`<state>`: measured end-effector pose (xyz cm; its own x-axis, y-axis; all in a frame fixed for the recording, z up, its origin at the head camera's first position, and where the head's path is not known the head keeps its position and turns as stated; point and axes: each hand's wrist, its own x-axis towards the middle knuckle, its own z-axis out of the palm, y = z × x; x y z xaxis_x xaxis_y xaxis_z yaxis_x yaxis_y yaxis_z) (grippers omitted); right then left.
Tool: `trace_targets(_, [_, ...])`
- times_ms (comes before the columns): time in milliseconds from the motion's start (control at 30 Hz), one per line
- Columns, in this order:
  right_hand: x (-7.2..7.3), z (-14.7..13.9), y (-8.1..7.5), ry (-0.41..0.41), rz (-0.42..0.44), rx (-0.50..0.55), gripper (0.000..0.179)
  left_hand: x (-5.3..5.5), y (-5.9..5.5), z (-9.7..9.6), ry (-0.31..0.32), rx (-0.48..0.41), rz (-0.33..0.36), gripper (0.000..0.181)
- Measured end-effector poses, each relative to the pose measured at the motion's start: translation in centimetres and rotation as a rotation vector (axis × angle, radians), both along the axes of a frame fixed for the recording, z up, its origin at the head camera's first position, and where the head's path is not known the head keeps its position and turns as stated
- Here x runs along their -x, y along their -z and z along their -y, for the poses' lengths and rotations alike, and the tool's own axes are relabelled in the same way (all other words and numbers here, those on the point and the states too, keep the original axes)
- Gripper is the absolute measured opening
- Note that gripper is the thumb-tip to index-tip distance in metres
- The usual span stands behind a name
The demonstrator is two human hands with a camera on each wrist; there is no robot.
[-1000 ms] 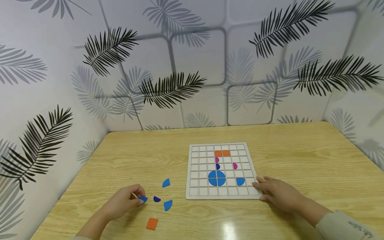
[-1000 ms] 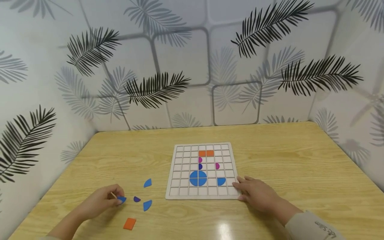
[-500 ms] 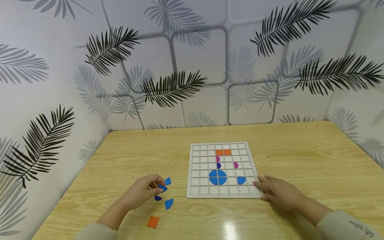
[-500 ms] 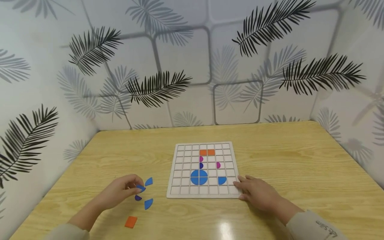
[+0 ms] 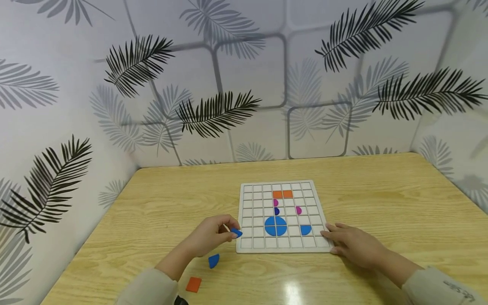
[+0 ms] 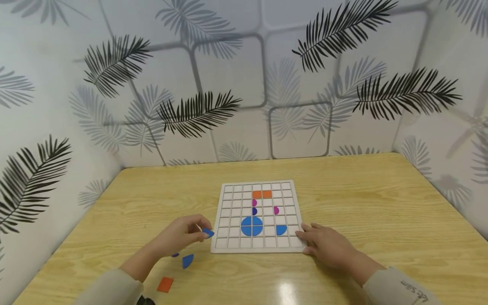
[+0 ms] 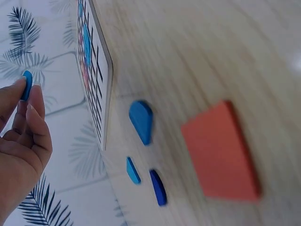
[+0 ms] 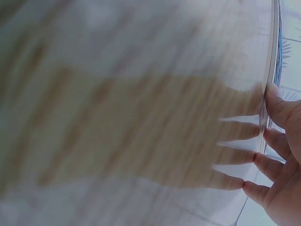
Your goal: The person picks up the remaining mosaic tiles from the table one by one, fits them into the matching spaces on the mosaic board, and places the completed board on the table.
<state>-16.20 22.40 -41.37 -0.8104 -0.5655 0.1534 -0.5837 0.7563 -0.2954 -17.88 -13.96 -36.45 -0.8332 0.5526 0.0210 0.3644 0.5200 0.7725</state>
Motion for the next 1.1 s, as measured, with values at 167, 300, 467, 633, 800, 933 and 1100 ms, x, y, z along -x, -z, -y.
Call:
trace_targets(167, [0.0,0.1,0.0,-0.008,-0.005,-0.002,0.041,0.5,-0.3,-1.4,0.002,-0.011,-0.028,0.015])
trace_targets(300, [0.0,0.1,0.0,-0.005,-0.001,-0.002,0.041,0.9,-0.8,-2.5,0.009,-0.049,-0.036,0.013])
trace_targets(467, [-0.1,0.1,-0.1,-0.001,-0.002,-0.003,0.041,1.5,-1.0,-4.0,0.012,-0.031,-0.02,0.011])
trace_targets(633, [0.0,0.0,-0.1,-0.012,0.005,-0.001,0.041,2.5,-0.5,-5.5,0.03,0.0,-0.016,0.012])
trace_targets(800, [0.0,0.0,0.1,-0.015,0.006,-0.005,0.041,3.2,-0.2,-6.8,0.084,0.038,-0.076,0.015])
trace_targets(933, [0.0,0.0,0.1,-0.011,-0.002,-0.004,0.041,3.5,-0.3,-7.9,0.12,0.061,-0.087,0.017])
trace_targets(1100, [-0.1,0.0,-0.1,-0.004,0.001,-0.004,0.04,3.9,-0.3,-9.1,0.121,0.109,-0.08,0.017])
